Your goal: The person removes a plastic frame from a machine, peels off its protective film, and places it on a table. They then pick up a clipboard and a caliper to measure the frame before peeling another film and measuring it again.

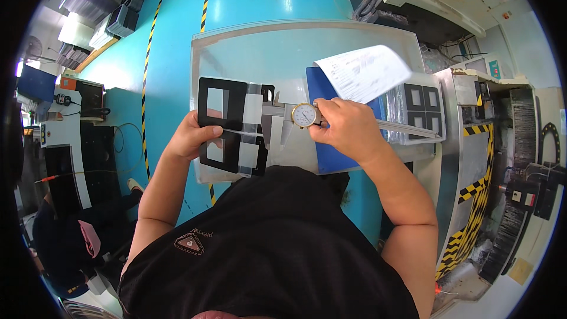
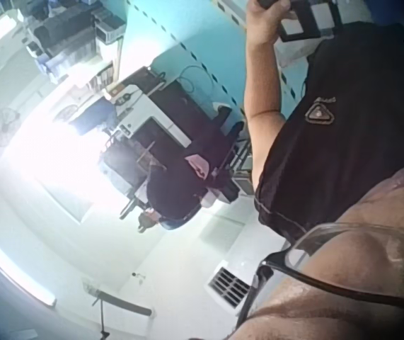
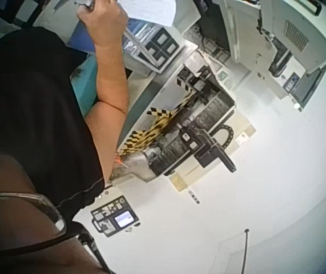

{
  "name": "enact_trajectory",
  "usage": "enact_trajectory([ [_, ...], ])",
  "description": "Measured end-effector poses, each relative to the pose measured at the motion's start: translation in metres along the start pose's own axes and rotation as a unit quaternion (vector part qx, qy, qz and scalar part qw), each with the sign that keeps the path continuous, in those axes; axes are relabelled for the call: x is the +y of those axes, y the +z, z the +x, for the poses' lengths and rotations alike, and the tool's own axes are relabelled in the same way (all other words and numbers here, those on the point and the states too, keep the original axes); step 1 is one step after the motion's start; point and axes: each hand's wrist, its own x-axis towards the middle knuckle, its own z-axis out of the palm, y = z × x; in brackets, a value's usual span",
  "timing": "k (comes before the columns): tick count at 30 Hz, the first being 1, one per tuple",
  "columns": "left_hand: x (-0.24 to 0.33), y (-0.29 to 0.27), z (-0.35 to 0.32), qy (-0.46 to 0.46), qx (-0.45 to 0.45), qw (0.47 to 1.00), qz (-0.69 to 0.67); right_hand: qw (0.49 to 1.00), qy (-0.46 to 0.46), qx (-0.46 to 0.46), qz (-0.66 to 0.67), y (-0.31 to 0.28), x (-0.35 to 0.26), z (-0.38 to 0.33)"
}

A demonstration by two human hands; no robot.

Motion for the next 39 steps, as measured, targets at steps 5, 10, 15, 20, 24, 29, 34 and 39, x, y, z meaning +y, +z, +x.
enact_trajectory([
  [5, -0.002, -0.001, -0.001, 0.001, -0.004, 1.0, 0.01, 1.0, 0.013, -0.025, -0.002, -0.002, -0.002, -0.001],
  [10, -0.005, -0.006, 0.0, -0.008, -0.018, 1.0, 0.015, 1.0, -0.002, -0.001, 0.006, 0.0, -0.002, -0.002],
  [15, -0.005, -0.01, 0.005, -0.018, -0.033, 0.999, 0.019, 1.0, 0.007, -0.012, 0.001, 0.001, 0.001, -0.001],
  [20, -0.005, -0.01, 0.009, -0.011, -0.042, 0.999, 0.0, 0.999, 0.014, -0.038, -0.013, 0.0, 0.005, 0.002],
  [24, -0.019, 0.001, 0.021, -0.023, -0.026, 0.998, -0.048, 0.936, 0.236, -0.015, 0.26, 0.018, 0.017, 0.002],
  [29, -0.05, 0.038, 0.036, -0.042, -0.055, 0.994, -0.083, 0.726, 0.426, -0.056, 0.537, 0.036, -0.003, 0.006],
  [34, -0.063, 0.05, 0.046, 0.005, 0.102, 0.994, -0.041, 0.808, 0.41, 0.026, 0.422, 0.06, 0.006, -0.003],
  [39, -0.052, 0.049, 0.057, 0.008, 0.056, 0.998, -0.033, 0.951, 0.287, 0.011, 0.115, 0.062, 0.005, 0.004],
])
